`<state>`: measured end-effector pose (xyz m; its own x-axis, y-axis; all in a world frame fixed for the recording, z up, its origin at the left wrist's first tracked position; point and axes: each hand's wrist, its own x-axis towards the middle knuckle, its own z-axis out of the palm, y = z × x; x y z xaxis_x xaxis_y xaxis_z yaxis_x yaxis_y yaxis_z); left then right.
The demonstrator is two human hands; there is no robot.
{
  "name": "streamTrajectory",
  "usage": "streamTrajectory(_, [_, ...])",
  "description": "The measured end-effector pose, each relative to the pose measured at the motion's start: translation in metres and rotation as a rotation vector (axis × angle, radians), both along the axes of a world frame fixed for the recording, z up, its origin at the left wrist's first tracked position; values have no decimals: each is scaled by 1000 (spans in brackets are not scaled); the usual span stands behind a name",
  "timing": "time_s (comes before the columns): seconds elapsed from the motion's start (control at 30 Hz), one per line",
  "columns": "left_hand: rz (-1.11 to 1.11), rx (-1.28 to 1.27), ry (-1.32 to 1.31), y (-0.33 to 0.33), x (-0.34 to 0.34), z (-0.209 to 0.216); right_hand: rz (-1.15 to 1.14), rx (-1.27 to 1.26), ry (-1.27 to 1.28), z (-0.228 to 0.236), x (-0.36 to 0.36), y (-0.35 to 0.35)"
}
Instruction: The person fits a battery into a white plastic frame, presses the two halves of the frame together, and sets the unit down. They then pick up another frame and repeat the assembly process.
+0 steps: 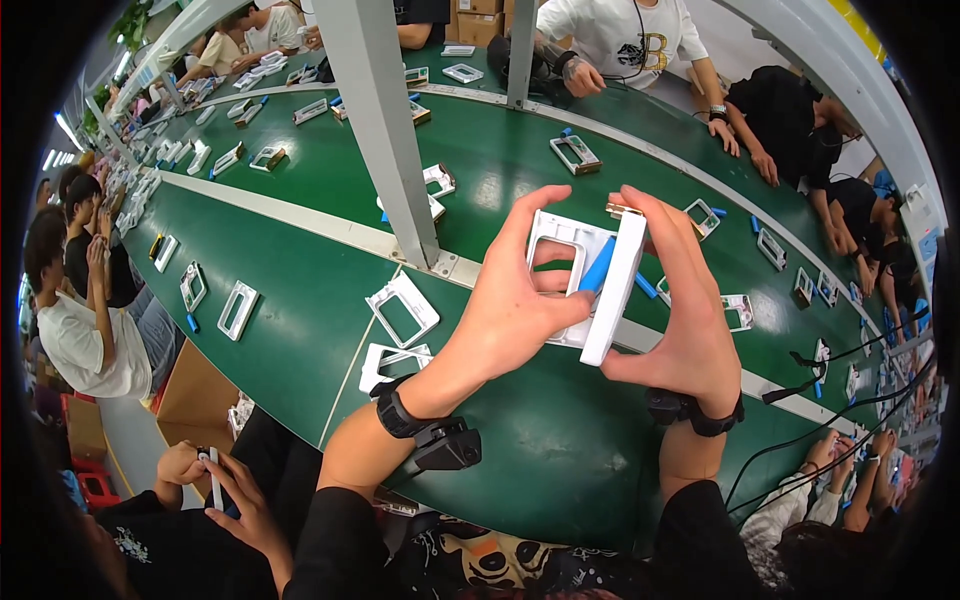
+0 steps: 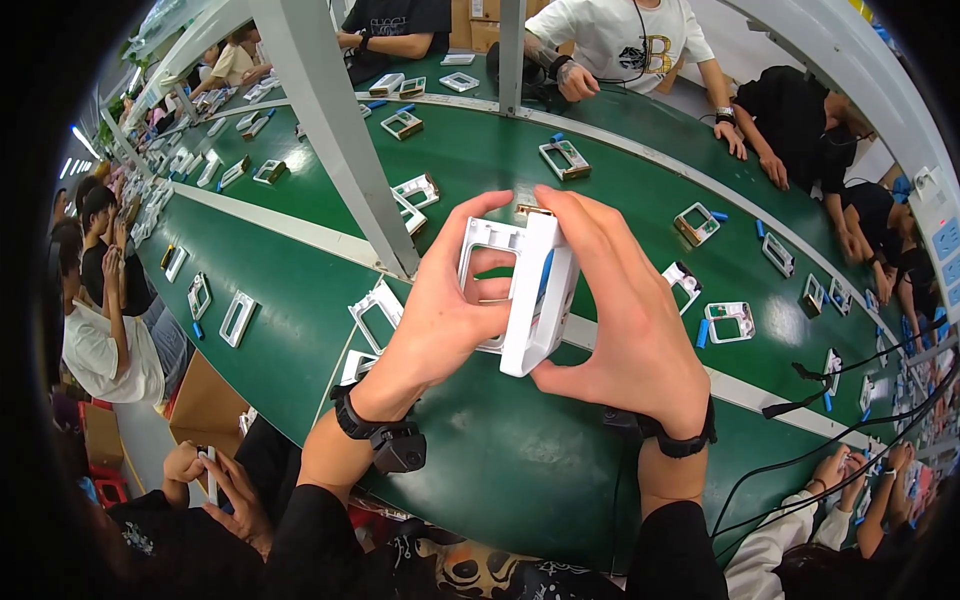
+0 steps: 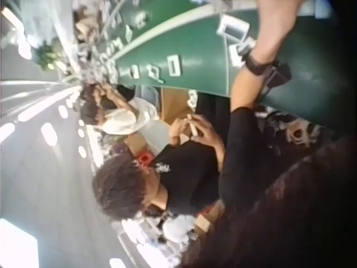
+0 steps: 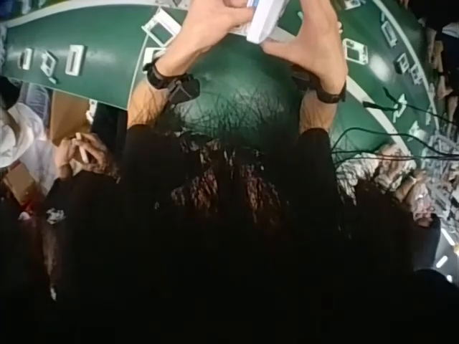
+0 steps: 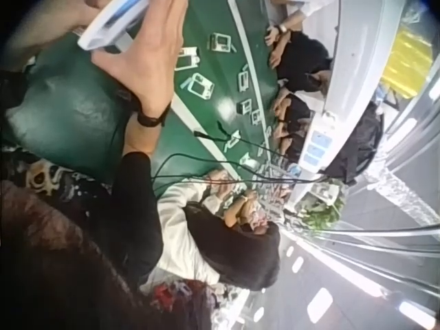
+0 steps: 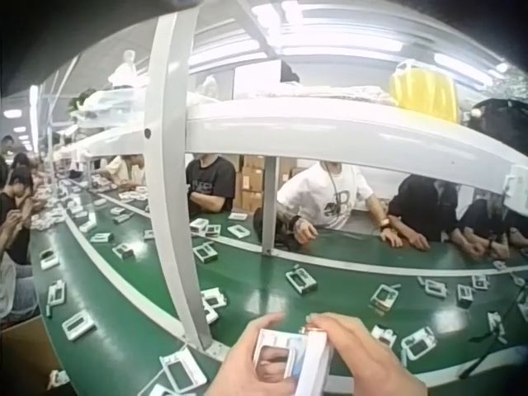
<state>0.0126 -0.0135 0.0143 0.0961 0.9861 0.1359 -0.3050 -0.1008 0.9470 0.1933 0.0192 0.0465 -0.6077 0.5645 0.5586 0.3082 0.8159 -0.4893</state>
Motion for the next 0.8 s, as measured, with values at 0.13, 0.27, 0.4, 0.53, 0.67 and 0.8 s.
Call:
streamTrajectory(0.13, [17, -13, -9, 1, 1, -1, 12, -41, 79, -6, -4, 7])
streamTrajectory(0.27, [7, -35, -102, 3, 3, -4, 0, -94, 185, -9, -4, 10])
streamTrajectory(0.4, [27, -117, -170, 2, 2, -7, 33, -40, 149, -10, 1, 13])
streamTrajectory(0.53, [-6, -129, -164, 5, -1, -4, 67, 38, 104, -12, 2, 19])
streamTrajectory(0.67, [-73, -150, -158, 4, -2, -4, 102, 3, 103, -12, 0, 19])
streamTrajectory(0.8, [-107, -130, -185, 4, -2, -4, 92, -45, 93, -10, 0, 16])
